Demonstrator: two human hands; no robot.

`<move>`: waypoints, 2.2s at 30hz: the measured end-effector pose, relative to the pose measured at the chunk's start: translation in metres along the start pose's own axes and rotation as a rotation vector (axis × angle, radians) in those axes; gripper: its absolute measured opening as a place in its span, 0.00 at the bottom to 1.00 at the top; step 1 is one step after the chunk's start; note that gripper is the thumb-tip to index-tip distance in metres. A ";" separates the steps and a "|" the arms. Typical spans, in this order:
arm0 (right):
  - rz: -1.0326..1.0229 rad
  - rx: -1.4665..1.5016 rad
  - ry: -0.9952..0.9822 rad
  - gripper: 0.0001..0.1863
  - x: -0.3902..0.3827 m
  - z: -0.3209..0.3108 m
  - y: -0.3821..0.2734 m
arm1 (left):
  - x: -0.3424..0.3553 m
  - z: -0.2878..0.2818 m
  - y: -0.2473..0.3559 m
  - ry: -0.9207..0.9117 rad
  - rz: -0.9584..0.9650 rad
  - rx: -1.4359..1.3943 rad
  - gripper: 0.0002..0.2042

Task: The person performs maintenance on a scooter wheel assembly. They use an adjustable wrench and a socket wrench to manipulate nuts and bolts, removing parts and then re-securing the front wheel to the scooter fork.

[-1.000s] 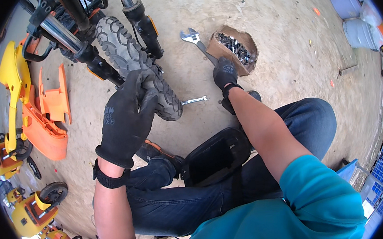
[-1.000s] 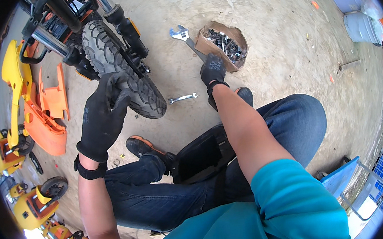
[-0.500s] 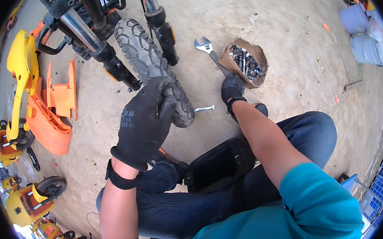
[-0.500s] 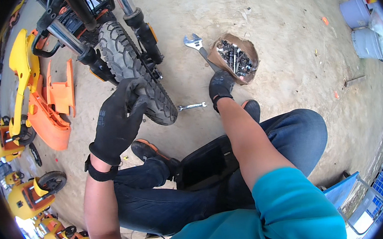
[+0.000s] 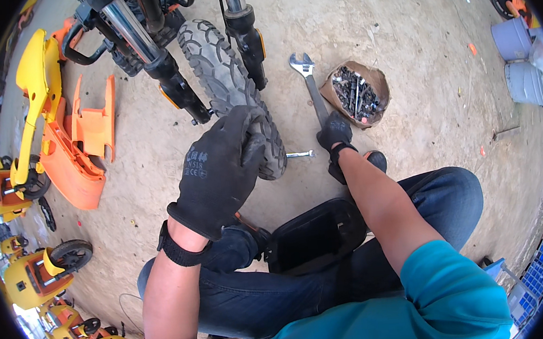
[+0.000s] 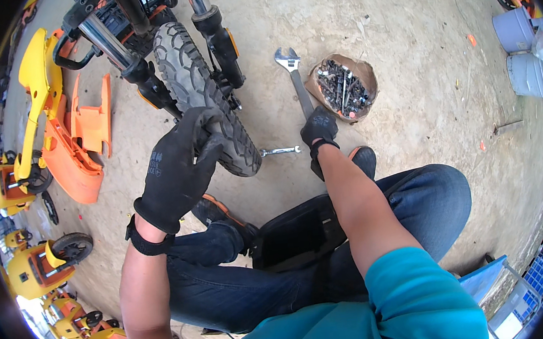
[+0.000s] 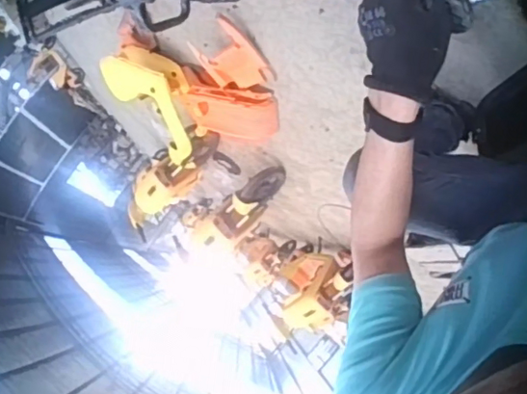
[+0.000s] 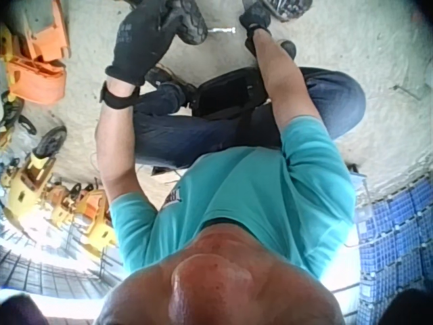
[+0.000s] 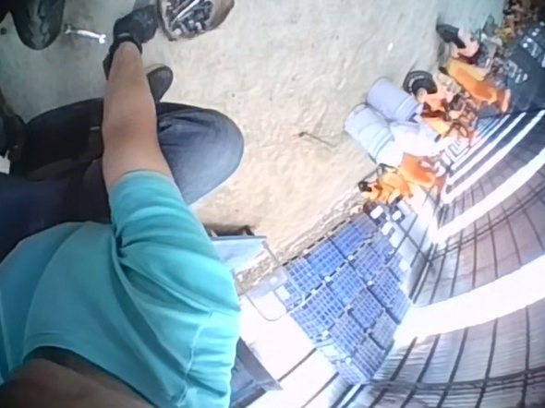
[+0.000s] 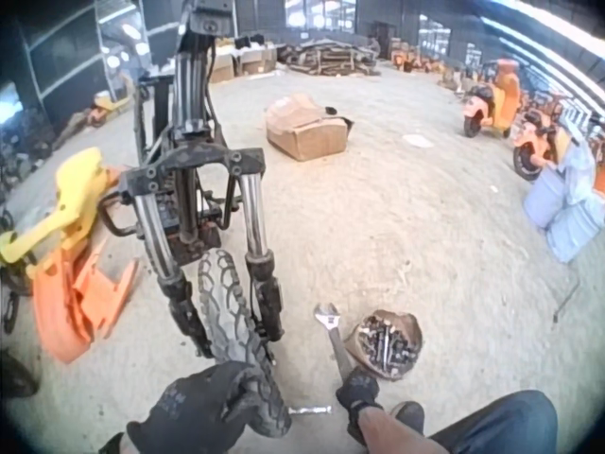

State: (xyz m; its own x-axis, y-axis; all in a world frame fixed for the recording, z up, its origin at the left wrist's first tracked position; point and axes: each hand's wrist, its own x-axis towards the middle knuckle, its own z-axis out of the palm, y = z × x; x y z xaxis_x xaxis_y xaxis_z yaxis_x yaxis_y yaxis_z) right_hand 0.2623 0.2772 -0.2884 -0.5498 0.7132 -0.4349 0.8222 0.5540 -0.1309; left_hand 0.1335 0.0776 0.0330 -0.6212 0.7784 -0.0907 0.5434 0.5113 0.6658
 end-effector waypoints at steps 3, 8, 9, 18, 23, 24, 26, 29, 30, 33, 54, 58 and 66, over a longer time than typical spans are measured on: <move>0.019 0.052 -0.159 0.26 0.002 -0.017 -0.009 | -0.001 0.000 0.000 0.000 0.002 0.007 0.16; 0.027 0.430 -0.074 0.24 0.014 0.011 0.000 | -0.003 0.000 0.001 0.032 0.067 0.008 0.17; 0.017 0.539 -0.055 0.23 0.015 0.011 0.002 | -0.003 0.000 0.001 0.027 0.068 0.000 0.17; -0.164 1.285 -0.396 0.07 0.000 -0.109 -0.032 | -0.018 -0.033 -0.022 0.140 0.108 -0.036 0.15; -0.114 1.663 -0.315 0.08 -0.040 -0.215 -0.071 | -0.032 -0.073 -0.050 0.360 -0.077 -0.013 0.11; -0.220 1.699 -0.256 0.08 -0.054 -0.238 -0.079 | -0.033 -0.076 -0.059 0.361 -0.100 -0.039 0.11; -0.402 1.631 -0.196 0.09 -0.104 -0.281 -0.097 | -0.039 -0.082 -0.068 0.316 -0.155 -0.163 0.12; -0.642 1.427 -0.190 0.13 -0.183 -0.313 -0.108 | -0.041 -0.088 -0.052 0.182 -0.167 -0.486 0.17; -0.660 1.402 -0.232 0.14 -0.202 -0.313 -0.105 | -0.041 -0.087 -0.046 0.159 -0.153 -0.664 0.19; -0.615 1.327 -0.367 0.16 -0.236 -0.296 -0.103 | -0.039 -0.080 -0.030 0.040 -0.092 -1.149 0.28; -1.560 0.355 0.030 0.23 -0.258 -0.169 -0.085 | -0.069 -0.002 -0.068 0.319 -0.692 -1.358 0.14; -0.885 0.345 -0.903 0.26 -0.254 -0.187 -0.091 | -0.071 0.003 -0.086 0.345 -0.677 -1.287 0.19; -0.936 0.551 -0.800 0.24 -0.239 -0.162 -0.087 | -0.069 0.009 -0.090 0.304 -0.671 -1.306 0.26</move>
State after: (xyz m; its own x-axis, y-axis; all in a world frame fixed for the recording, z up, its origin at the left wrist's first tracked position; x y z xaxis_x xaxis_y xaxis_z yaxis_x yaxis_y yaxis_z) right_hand 0.2984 0.1277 -0.0285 -0.8517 -0.3833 -0.3574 0.2445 0.3127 -0.9178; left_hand 0.1325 -0.0185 -0.0273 -0.7236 0.3499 -0.5950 -0.6540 -0.0720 0.7530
